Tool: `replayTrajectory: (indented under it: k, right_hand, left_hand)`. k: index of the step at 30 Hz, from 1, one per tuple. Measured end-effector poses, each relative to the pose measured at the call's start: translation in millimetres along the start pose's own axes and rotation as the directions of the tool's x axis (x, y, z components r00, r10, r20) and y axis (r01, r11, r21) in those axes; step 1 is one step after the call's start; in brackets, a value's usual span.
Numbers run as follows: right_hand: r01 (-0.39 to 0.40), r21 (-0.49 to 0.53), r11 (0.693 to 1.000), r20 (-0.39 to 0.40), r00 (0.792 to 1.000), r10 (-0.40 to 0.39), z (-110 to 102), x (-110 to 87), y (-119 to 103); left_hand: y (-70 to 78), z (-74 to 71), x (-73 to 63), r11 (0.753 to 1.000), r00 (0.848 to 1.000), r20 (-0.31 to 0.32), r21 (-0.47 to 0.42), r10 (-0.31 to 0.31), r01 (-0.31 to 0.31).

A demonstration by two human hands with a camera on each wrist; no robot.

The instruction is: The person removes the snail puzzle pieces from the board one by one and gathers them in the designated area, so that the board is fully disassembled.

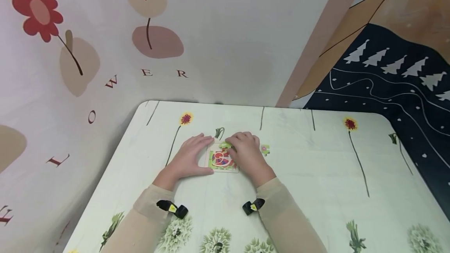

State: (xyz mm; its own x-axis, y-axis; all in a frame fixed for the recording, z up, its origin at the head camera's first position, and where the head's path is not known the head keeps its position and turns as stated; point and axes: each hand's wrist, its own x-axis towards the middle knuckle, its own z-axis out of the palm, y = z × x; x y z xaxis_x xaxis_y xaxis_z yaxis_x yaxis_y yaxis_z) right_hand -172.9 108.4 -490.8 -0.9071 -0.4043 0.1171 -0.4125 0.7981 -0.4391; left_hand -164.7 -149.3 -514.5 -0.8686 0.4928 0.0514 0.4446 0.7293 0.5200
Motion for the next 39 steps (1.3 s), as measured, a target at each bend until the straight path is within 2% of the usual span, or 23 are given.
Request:
replayTrajectory:
  k: [12,22,30,39]
  right_hand:
    - [-0.098,0.106,0.989,-0.045,0.994,0.104,-20,-21.8,41]
    - [-0.122,0.151,0.981,-0.069,0.989,0.134,-40,-51.1,82]
    - [-0.215,0.204,0.955,-0.02,0.974,0.224,-53,-72.2,110]
    - [-0.246,0.197,0.949,0.015,0.969,0.248,-58,-83.6,120]
  left_hand:
    - [0.3,1.9,2.9,1.0,1.0,0.014,0.01,0.0,0.0]
    - [0.2,2.2,2.5,1.0,1.0,0.001,0.001,0.005,-0.005]
    - [-2.5,3.0,4.2,1.0,1.0,0.001,0.029,0.004,-0.004]
    - [-3.3,4.8,4.6,1.0,1.0,-0.005,0.024,0.015,-0.015]
